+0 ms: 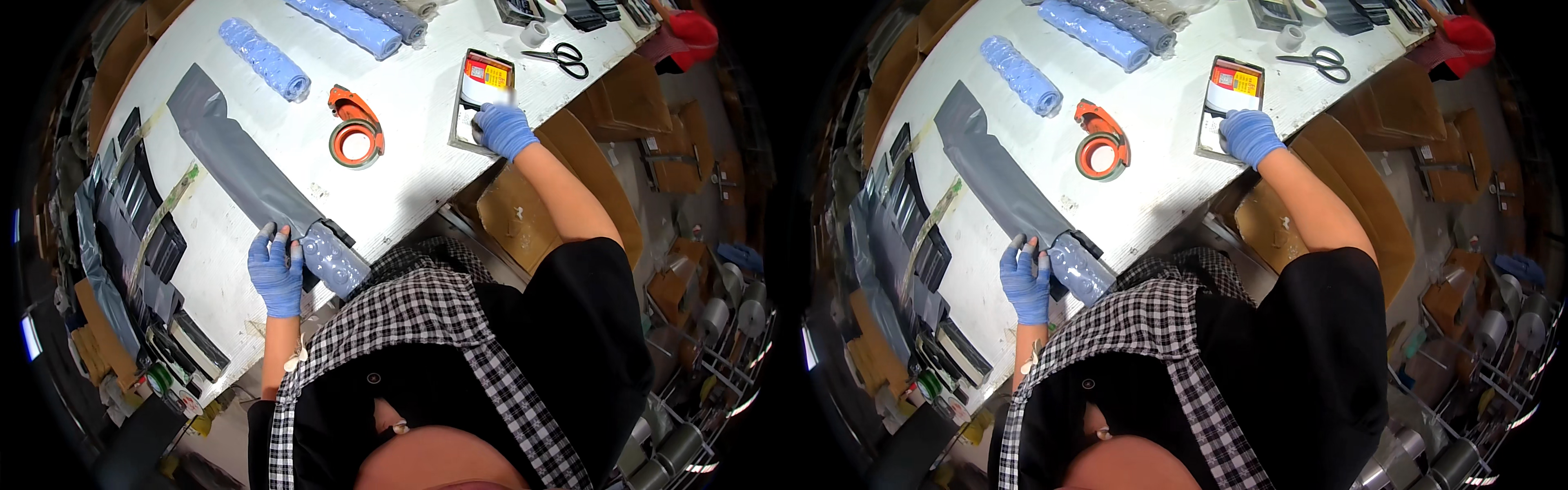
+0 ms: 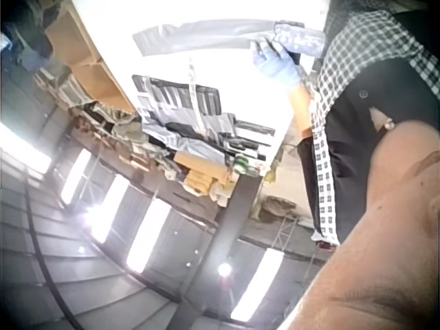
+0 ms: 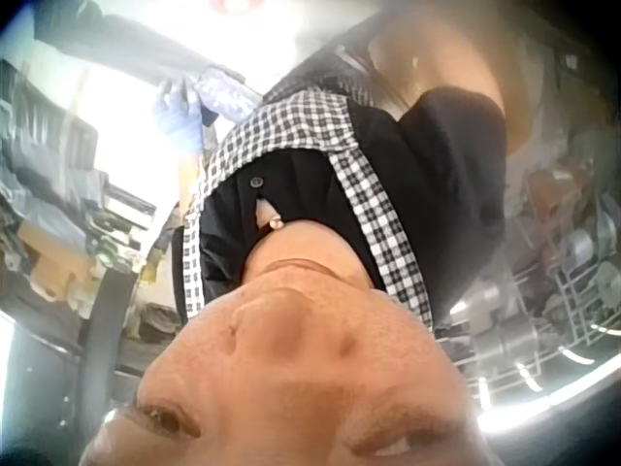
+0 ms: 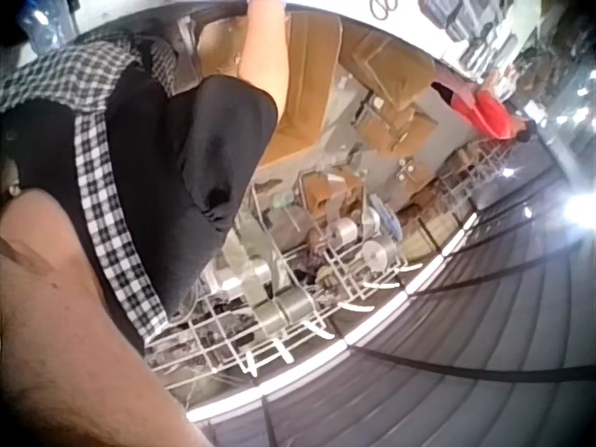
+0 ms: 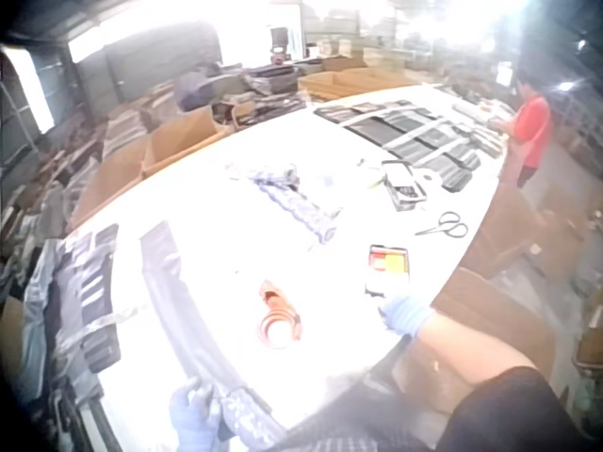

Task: The person places folded blue garments into black plastic mailers, seals them with tape, and affixes shipping labels. The person repeats this process for several items, stacking the finished packages on the table.

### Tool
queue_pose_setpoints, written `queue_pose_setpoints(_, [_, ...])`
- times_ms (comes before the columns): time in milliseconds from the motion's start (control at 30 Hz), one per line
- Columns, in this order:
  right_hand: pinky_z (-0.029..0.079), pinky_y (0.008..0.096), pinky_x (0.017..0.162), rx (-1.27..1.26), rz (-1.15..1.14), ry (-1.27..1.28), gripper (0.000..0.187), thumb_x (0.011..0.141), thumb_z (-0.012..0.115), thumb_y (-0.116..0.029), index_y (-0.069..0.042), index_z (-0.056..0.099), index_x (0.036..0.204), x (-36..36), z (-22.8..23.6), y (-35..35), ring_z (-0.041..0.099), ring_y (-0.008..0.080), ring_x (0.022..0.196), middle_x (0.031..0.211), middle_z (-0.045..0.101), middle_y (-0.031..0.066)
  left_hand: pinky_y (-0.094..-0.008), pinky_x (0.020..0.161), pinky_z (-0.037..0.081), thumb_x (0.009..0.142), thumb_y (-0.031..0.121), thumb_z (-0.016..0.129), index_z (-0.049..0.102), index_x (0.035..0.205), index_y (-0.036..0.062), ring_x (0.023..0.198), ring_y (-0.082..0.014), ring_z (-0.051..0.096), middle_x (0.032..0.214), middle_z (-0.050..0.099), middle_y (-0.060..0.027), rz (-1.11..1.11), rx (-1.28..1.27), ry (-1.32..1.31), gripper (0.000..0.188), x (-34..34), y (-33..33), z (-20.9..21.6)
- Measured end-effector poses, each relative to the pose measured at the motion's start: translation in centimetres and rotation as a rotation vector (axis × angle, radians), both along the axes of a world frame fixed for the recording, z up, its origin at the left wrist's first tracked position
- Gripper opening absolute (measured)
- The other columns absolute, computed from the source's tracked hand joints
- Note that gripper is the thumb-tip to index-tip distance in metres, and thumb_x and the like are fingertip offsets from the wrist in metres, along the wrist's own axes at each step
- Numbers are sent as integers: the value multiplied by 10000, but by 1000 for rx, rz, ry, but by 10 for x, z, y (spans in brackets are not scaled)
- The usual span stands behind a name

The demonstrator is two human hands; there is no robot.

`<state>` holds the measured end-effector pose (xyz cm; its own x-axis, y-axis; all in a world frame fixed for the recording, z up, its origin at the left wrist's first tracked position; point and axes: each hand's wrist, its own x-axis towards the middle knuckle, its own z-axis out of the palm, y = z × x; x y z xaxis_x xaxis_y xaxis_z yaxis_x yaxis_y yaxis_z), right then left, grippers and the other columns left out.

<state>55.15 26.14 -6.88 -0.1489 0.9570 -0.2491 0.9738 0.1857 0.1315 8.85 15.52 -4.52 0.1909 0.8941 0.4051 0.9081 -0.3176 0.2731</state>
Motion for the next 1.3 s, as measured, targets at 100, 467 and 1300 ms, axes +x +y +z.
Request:
queue_pose_setpoints(100, [550, 430, 730, -17, 4, 54, 248, 857, 585, -300, -95, 724, 876, 1, 1, -1, 679, 291, 861, 915, 672, 115, -383, 856, 517, 772, 123, 755, 695, 1071, 89, 978, -293, 628, 1106, 651, -115, -12, 8, -22, 306, 2, -2, 1])
queue_pose_setpoints(467, [523, 384, 690, 255, -277, 548, 195, 757, 695, -232, -94, 634, 879, 8, 12, -10, 655, 276, 739, 779, 661, 113, -380, 816, 524, 774, 130, 757, 689, 995, 81, 912, -278, 640, 1005, 671, -91, -39, 16, -22, 236, -3, -2, -6])
queue_pose_setpoints(1300, [377, 568, 976, 249, 163, 741, 451, 765, 708, -323, -163, 663, 1183, -323, 6, -108, 379, 484, 1259, 1422, 339, 287, -364, 720, 516, 775, 130, 723, 689, 927, 96, 800, -257, 612, 854, 645, -76, -36, -91, -159, 159, -10, 10, 8])
